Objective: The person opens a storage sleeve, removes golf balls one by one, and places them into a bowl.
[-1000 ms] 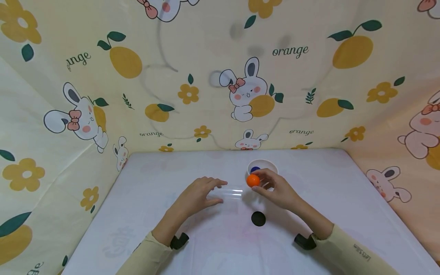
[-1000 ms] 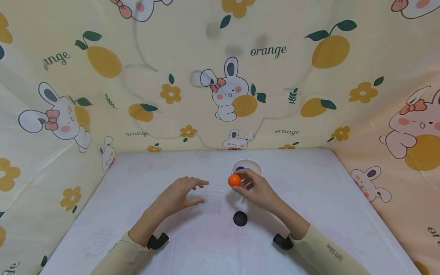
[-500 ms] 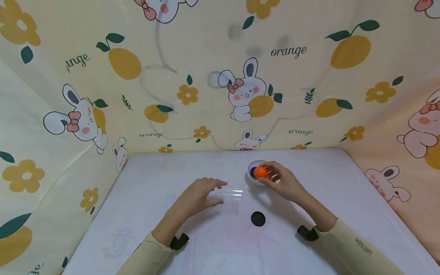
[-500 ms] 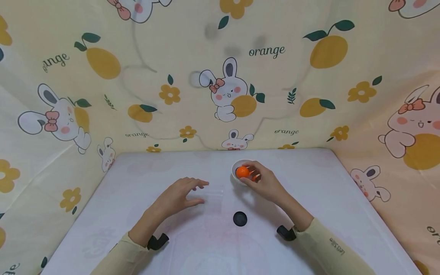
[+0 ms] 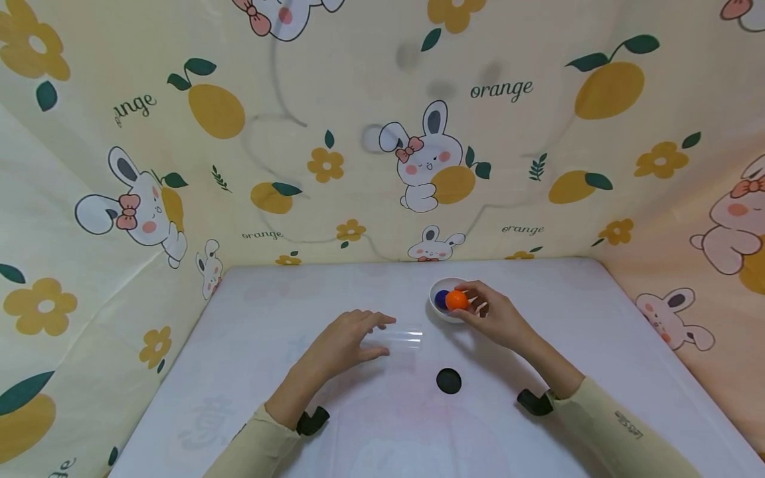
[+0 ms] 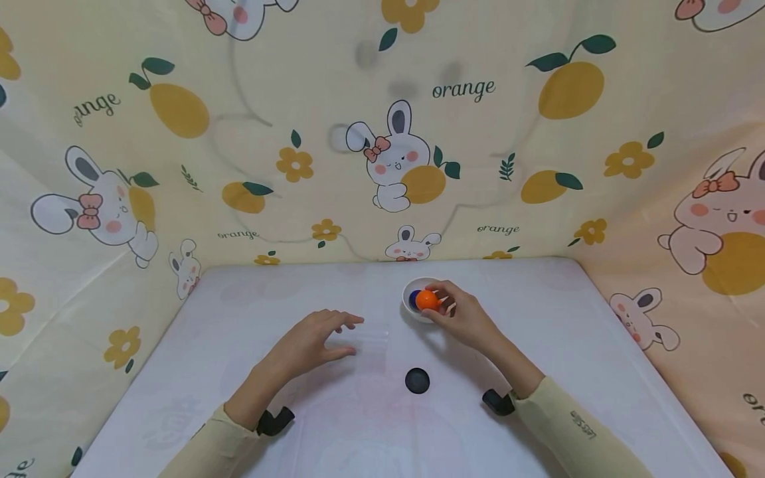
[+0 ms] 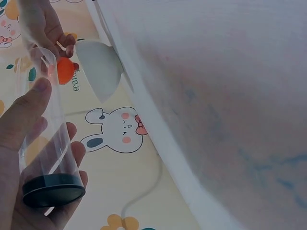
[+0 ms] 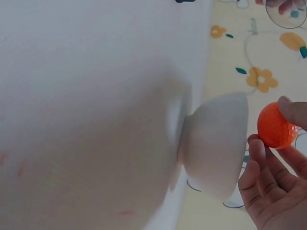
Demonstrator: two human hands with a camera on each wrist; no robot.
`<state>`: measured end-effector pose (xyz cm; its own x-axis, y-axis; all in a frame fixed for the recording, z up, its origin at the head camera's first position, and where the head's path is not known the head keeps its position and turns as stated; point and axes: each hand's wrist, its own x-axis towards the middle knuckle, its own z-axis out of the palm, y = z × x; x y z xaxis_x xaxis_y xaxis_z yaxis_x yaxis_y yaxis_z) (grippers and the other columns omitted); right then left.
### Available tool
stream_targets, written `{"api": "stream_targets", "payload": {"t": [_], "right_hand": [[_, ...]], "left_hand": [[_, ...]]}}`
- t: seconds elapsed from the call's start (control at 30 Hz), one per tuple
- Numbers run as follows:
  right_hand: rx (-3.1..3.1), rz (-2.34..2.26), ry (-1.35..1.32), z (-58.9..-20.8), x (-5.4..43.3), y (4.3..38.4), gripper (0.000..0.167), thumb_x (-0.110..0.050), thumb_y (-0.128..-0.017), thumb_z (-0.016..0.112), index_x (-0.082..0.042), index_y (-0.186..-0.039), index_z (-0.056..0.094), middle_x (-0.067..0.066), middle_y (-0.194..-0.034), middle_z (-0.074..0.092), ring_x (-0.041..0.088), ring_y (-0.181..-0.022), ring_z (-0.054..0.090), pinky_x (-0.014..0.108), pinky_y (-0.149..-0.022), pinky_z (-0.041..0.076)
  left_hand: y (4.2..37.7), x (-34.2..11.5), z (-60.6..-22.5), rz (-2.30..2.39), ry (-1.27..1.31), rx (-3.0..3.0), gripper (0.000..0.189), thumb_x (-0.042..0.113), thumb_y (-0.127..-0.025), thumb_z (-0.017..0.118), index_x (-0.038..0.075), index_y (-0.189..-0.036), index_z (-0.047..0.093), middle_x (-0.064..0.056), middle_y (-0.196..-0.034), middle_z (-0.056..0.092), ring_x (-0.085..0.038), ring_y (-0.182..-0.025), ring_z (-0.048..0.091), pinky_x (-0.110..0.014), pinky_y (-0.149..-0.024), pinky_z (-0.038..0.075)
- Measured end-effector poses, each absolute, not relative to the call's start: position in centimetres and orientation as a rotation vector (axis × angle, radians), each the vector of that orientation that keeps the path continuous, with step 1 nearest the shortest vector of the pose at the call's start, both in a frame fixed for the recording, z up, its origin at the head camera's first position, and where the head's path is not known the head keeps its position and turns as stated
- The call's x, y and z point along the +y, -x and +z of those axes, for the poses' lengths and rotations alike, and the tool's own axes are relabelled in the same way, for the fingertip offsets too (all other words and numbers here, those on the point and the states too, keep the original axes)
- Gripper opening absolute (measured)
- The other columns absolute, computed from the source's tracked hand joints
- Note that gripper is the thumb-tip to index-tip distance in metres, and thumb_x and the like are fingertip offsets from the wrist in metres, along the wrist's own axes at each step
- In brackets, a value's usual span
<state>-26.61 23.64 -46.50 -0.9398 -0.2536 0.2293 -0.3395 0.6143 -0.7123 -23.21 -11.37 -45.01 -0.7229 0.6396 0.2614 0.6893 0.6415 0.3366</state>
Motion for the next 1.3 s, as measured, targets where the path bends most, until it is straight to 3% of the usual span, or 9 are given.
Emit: {"api": "stream_targets", "payload": {"t": [0.4, 0.63, 0.97, 1.2, 1.3], "right_hand": [[-2.717, 1.176, -0.535, -47.2, 24.0, 26.7, 0.048, -0.019, -0.093, 0.087, -0.011, -0.134, 0.065, 0.009, -0.115, 0.072, 0.022, -0.091, 0.063, 0.025, -0.072, 0.053], [-2.724, 1.154, -0.531, -47.1, 24.4, 26.6, 0.045, -0.014, -0.095, 0.085, -0.006, -0.134, 0.066, 0.012, -0.12, 0.073, 0.022, -0.09, 0.062, 0.027, -0.074, 0.054], [-2.716, 1.139, -0.512, -46.9, 24.8, 26.0, 0.041, -0.017, -0.097, 0.083, -0.006, -0.132, 0.067, 0.013, -0.123, 0.074, 0.02, -0.09, 0.061, 0.025, -0.075, 0.055], [-2.68, 1.157, -0.535, -46.8, 25.0, 25.6, 0.038, -0.018, -0.098, 0.082, -0.007, -0.131, 0.068, 0.01, -0.121, 0.074, 0.021, -0.092, 0.061, 0.026, -0.076, 0.055], [-2.663, 1.161, -0.548, -46.8, 25.1, 25.3, 0.038, -0.018, -0.098, 0.082, -0.006, -0.131, 0.068, 0.01, -0.121, 0.074, 0.021, -0.093, 0.061, 0.028, -0.076, 0.056]], "left_hand": [[23.2, -11.3, -45.0, -0.655, 1.071, -2.758, 0.056, 0.034, -0.092, 0.088, 0.022, -0.143, 0.066, -0.002, -0.124, 0.075, -0.018, -0.108, 0.07, -0.04, -0.097, 0.059], [23.5, -11.2, -45.2, -0.556, 1.067, -2.681, 0.054, 0.038, -0.09, 0.089, 0.021, -0.139, 0.07, 0.0, -0.129, 0.068, -0.022, -0.117, 0.067, -0.043, -0.102, 0.057], [24.1, -11.1, -45.7, -0.545, 1.037, -2.647, 0.054, 0.041, -0.09, 0.09, 0.021, -0.136, 0.07, 0.002, -0.123, 0.069, -0.019, -0.111, 0.065, -0.041, -0.097, 0.056], [24.3, -11.3, -46.0, -0.574, 0.996, -2.677, 0.052, 0.04, -0.091, 0.088, 0.02, -0.136, 0.07, 0.001, -0.123, 0.071, -0.021, -0.114, 0.066, -0.049, -0.112, 0.05], [24.4, -11.4, -46.1, -0.582, 0.984, -2.689, 0.052, 0.04, -0.092, 0.087, 0.02, -0.137, 0.069, 0.001, -0.123, 0.072, -0.021, -0.116, 0.065, -0.048, -0.11, 0.051]]}}
